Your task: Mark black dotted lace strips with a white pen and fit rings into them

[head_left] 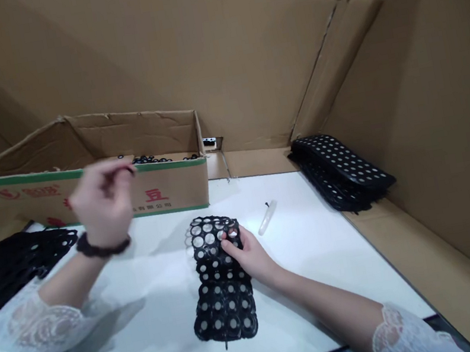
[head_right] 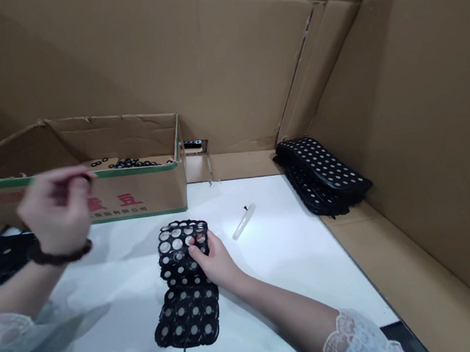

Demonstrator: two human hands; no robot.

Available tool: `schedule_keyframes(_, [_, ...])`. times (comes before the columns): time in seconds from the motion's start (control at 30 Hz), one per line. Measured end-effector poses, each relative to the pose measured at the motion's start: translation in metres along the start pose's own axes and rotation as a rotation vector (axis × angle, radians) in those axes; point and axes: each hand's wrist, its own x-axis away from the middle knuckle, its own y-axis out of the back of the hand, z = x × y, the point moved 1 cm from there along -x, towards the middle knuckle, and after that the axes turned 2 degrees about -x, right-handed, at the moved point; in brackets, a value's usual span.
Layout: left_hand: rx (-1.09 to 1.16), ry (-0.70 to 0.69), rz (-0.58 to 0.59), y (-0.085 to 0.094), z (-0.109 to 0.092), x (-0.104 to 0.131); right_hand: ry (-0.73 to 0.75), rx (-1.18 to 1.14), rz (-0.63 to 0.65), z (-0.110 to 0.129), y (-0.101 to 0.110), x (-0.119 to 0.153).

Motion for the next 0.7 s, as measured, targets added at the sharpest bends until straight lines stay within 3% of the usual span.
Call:
schedule_keyframes(0.07, [-0.190,-0.169,-0.081,0.008,0.013,-0.038,-0.021,0.010,0.035,-0.006,0.001,-0.001])
schedule_keyframes(0.1, [-0.284,-0.226,-0.064,0.010,0.020,-0.055,-0.032,0.004,0.072,-0.009,0.002,-0.001])
schedule_keyframes(0.17, [-0.430,-0.235,0.072,0.010,0.031,-0.078,-0.051,-0.026,0.187,-0.011,0.006,-0.002])
schedule_keyframes(0.23, [-0.494,-0.212,0.110,0.007,0.030,-0.081,-0.076,-0.023,0.341,-0.010,0.011,-0.003])
schedule_keyframes(0.3, [-0.456,-0.293,0.027,0.003,0.013,-0.060,-0.113,0.035,0.473,-0.006,0.017,-0.004])
schedule_keyframes(0.33, [-0.411,-0.378,0.089,0.000,0.001,-0.043,-0.128,0.070,0.509,-0.005,0.019,-0.004])
schedule_keyframes(0.37, [-0.336,-0.470,0.232,-0.005,-0.011,-0.024,-0.131,0.099,0.518,-0.003,0.021,-0.005])
schedule_keyframes(0.43, [-0.134,-0.680,0.646,-0.014,-0.032,0.017,-0.091,0.123,0.451,-0.002,0.021,-0.008])
schedule_keyframes(0.5, [-0.043,-0.795,0.910,-0.022,-0.043,0.049,-0.043,0.099,0.324,-0.002,0.020,-0.011])
schedule_keyframes(0.57, [-0.032,-0.779,0.992,-0.029,-0.042,0.066,-0.043,0.014,0.274,-0.002,0.018,-0.013])
schedule_keyframes(0.7, [-0.046,-0.591,0.966,-0.034,-0.030,0.067,-0.079,-0.158,0.402,0.001,0.015,-0.011])
